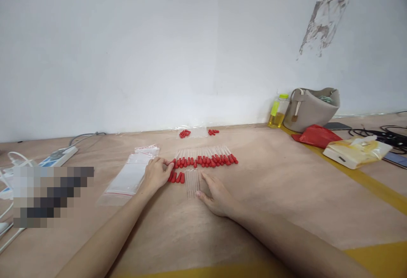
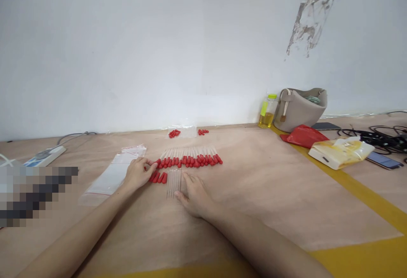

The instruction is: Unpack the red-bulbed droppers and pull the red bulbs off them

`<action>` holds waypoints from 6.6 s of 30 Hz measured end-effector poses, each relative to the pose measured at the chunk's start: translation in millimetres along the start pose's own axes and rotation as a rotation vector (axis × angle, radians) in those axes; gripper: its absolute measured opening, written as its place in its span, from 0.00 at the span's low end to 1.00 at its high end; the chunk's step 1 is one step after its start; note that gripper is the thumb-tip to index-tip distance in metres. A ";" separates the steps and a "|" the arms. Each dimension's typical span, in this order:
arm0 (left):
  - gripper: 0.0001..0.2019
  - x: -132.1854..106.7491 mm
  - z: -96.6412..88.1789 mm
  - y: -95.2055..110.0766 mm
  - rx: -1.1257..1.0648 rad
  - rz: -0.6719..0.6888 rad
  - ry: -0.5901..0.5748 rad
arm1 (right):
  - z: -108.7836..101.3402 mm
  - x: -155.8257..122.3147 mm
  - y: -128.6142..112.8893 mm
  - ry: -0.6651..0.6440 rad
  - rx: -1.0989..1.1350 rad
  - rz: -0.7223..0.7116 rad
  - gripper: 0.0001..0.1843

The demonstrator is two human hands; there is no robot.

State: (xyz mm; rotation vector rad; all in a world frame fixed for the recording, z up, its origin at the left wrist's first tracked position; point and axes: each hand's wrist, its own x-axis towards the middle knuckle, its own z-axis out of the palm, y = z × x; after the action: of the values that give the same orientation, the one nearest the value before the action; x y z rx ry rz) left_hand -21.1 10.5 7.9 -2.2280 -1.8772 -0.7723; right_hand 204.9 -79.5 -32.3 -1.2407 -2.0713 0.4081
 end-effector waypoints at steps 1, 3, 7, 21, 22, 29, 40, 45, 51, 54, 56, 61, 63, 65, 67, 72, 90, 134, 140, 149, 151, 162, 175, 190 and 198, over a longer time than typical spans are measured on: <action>0.14 -3.1 -1.4 -0.6 -0.013 -0.018 0.032 | 0.9 -0.4 0.6 0.011 -0.002 -0.003 0.32; 0.13 -11.4 -6.7 -0.5 -0.037 -0.025 0.089 | 2.1 -1.0 1.7 0.066 -0.012 -0.005 0.30; 0.11 -36.3 -19.7 8.3 -0.145 0.141 0.106 | -5.2 1.0 2.5 0.272 -0.075 0.027 0.32; 0.08 -72.5 -11.9 51.8 -0.423 0.525 -0.017 | -26.5 -2.9 15.9 0.111 -0.281 -0.363 0.12; 0.10 -73.8 -12.1 53.0 -0.411 0.530 -0.026 | -25.3 -3.4 14.9 0.105 -0.283 -0.369 0.12; 0.09 -78.1 -10.6 53.9 -0.317 0.648 -0.063 | -22.9 -7.4 9.6 0.093 -0.331 -0.425 0.13; 0.12 -83.0 -18.6 51.1 -0.292 0.687 -0.090 | -30.3 -11.2 9.0 0.095 -0.343 -0.474 0.14; 0.09 -74.2 -25.3 19.1 -0.331 0.455 0.038 | -49.8 -17.2 29.1 0.182 -0.329 -0.326 0.16; 0.14 -50.8 -23.1 -3.6 -0.398 0.101 0.133 | -45.1 -19.8 35.6 0.244 -0.313 -0.214 0.14; 0.17 -44.0 -20.4 -18.5 -0.393 -0.033 0.083 | -40.9 -17.5 33.3 0.216 -0.340 -0.182 0.17; 0.17 -41.5 -18.2 -26.7 -0.390 -0.072 0.093 | -40.3 -13.4 30.2 0.198 -0.345 -0.183 0.17; 0.16 -36.3 -11.2 -31.5 -0.363 -0.106 0.148 | -34.2 6.4 17.6 0.191 -0.393 -0.188 0.14; 0.14 -35.1 -8.3 -30.6 -0.355 -0.076 0.118 | -27.5 14.3 12.8 0.195 -0.441 -0.173 0.12; 0.12 -35.2 -5.7 -29.7 -0.349 -0.043 0.078 | -19.8 19.6 8.6 0.197 -0.470 -0.161 0.10; 0.11 -36.8 -4.2 -28.3 -0.327 0.005 0.088 | -12.8 21.7 4.2 0.197 -0.459 -0.156 0.09; 0.10 -41.3 -6.5 -16.7 -0.233 0.173 0.201 | -4.5 17.3 -8.5 0.164 -0.333 -0.110 0.07; 0.11 17.9 2.1 20.6 -0.022 0.082 -0.118 | -3.7 11.5 -6.5 0.105 -0.207 -0.040 0.20; 0.10 -75.0 -13.0 42.9 -0.234 0.696 -0.039 | -26.1 -6.5 5.7 0.113 -0.326 -0.467 0.14; 0.09 -75.9 -12.2 37.6 -0.260 0.685 -0.075 | -28.7 -8.9 9.6 0.123 -0.318 -0.461 0.13; 0.13 -45.8 -28.9 1.8 -0.447 0.118 0.170 | -38.1 -3.6 26.6 0.298 -0.262 -0.191 0.12; 0.14 -39.1 -31.0 -7.9 -0.438 0.025 0.164 | -34.5 -0.7 25.4 0.297 -0.243 -0.165 0.11; 0.14 -36.5 -26.0 -25.7 -0.353 -0.030 0.051 | -22.9 20.2 9.6 0.185 -0.392 -0.144 0.09; 0.11 -34.6 -7.2 -32.5 -0.310 0.181 -0.020 | -15.5 12.3 -4.0 0.158 -0.265 -0.155 0.15; 0.16 12.9 0.0 17.4 -0.060 0.187 -0.062 | -15.8 12.6 0.1 0.190 -0.140 -0.088 0.19; 0.17 23.2 16.7 30.8 -0.028 0.072 -0.082 | -15.5 13.7 3.0 0.189 -0.135 -0.043 0.15</action>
State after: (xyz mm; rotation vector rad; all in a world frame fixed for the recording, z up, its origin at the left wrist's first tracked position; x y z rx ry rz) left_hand 15.4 31.1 11.0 -2.3650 -1.8202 -0.7106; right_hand 213.3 -67.4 -17.5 -1.2595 -1.9851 0.1268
